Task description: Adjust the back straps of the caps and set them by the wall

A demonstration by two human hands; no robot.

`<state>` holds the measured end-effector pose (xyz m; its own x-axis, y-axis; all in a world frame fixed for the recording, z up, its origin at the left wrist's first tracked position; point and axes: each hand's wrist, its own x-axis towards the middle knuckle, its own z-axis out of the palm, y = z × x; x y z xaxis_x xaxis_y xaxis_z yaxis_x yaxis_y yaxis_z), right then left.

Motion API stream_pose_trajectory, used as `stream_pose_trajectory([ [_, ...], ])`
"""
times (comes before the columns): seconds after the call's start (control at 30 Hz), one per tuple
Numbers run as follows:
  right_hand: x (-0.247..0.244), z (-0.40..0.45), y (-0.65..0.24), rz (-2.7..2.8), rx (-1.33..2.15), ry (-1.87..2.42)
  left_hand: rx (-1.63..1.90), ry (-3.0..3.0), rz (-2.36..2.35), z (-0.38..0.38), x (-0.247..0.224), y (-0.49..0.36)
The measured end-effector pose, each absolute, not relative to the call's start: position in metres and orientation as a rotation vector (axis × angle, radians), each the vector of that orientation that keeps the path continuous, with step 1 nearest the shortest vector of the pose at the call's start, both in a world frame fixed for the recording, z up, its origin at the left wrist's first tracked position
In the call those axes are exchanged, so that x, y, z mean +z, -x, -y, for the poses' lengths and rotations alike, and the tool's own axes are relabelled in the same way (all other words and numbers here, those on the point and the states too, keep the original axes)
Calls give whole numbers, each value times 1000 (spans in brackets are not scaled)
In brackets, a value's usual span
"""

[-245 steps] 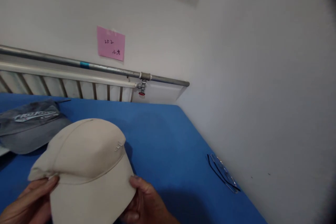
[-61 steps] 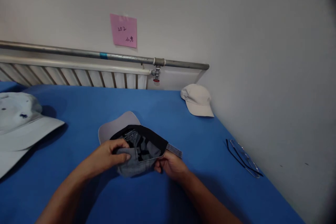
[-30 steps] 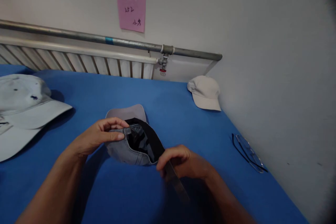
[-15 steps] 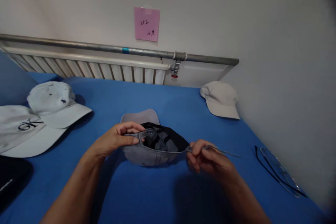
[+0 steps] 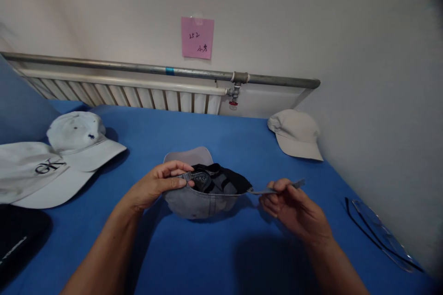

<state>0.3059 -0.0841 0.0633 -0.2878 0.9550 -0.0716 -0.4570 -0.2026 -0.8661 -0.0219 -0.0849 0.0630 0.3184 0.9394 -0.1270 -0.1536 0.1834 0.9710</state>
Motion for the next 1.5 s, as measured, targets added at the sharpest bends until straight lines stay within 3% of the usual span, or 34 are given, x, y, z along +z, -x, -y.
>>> stream_pose_trajectory([
  [0.37,60,83,-296,867,1585,776,939,-1106,-820,83,58,16],
  [0.67,75,92,-276,1046,1235,862,906,-1062,-901,85,58,11],
  [0.87,98,92,-246,1088,1436,708,934,-1003,-932,84,59,7],
  [1.07,71,94,-216,1019,1767,843,934,-1018,-903,85,58,5],
  [1.23,42,97,-210,1075,1775,981,856,-1131,-835,87,57,-1],
  [1.5,46,99,-203,1020,1784,1020,737,-1141,-791,90,54,-17],
])
